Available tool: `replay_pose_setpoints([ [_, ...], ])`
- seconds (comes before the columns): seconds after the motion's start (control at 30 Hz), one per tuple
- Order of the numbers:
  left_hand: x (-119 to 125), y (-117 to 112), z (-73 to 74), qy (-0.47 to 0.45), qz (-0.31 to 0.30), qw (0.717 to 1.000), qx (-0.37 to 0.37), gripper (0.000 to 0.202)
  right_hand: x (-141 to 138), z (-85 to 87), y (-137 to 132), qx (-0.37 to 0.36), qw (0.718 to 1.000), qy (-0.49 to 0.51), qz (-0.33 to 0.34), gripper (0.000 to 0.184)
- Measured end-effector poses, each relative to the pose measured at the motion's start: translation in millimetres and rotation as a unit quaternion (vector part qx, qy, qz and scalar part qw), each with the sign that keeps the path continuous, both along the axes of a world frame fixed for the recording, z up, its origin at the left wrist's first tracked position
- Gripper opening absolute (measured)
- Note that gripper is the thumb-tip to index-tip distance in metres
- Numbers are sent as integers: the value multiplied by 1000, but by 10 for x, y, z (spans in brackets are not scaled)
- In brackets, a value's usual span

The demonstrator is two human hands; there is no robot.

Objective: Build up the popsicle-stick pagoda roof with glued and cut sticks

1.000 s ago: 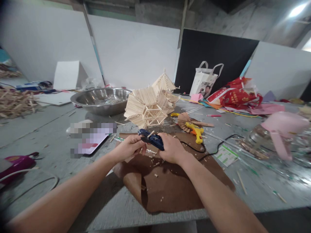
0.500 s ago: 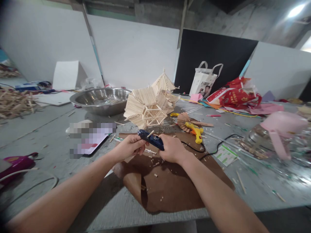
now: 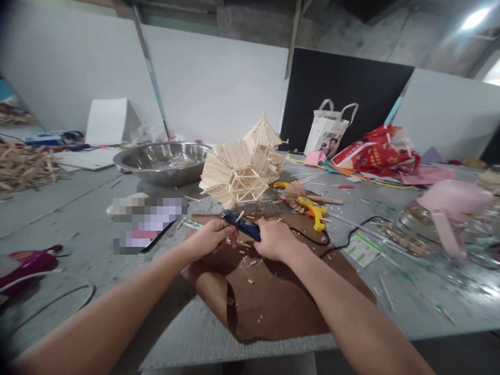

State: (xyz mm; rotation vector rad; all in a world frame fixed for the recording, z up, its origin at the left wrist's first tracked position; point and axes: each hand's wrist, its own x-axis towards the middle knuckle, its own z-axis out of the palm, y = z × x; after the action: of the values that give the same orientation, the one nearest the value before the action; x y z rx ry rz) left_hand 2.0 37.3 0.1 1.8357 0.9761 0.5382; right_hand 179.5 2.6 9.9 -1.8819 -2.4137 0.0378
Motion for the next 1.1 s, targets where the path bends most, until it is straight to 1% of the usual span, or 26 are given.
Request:
replay_pose_setpoints([
  [0.07, 8, 10, -15, 30, 22, 999, 20, 36, -13, 9, 30, -14, 1000, -8, -7, 30],
  [0.13, 16, 25, -23, 82, 42, 994, 62, 34, -29, 31, 67, -45, 999, -13, -10, 30],
  [0.2, 23, 43, -32, 143, 55, 981, 116, 29, -53, 62, 103, -81, 997, -16, -11, 28],
  [0.27, 28, 61, -44, 185, 63, 969, 150, 23, -86, 92, 133, -107, 994, -19, -17, 27],
  [0.37, 34, 73, -67, 211, 84, 962, 152, 21, -144, 109, 157, -119, 992, -23, -33, 26],
  [0.47, 43, 66, -84, 230, 108, 955, 152, 22, -186, 86, 163, -113, 992, -23, -48, 27],
  [0.7, 72, 36, -101, 254, 137, 944, 160, 23, -188, 39, 229, -119, 991, -20, -52, 37],
  [0.93, 84, 49, -101, 264, 148, 938, 169, 25, -188, 2, 313, -138, 988, -17, -62, 43],
  [1.1, 84, 56, -104, 263, 155, 938, 167, 26, -197, -13, 347, -144, 987, -12, -66, 43],
])
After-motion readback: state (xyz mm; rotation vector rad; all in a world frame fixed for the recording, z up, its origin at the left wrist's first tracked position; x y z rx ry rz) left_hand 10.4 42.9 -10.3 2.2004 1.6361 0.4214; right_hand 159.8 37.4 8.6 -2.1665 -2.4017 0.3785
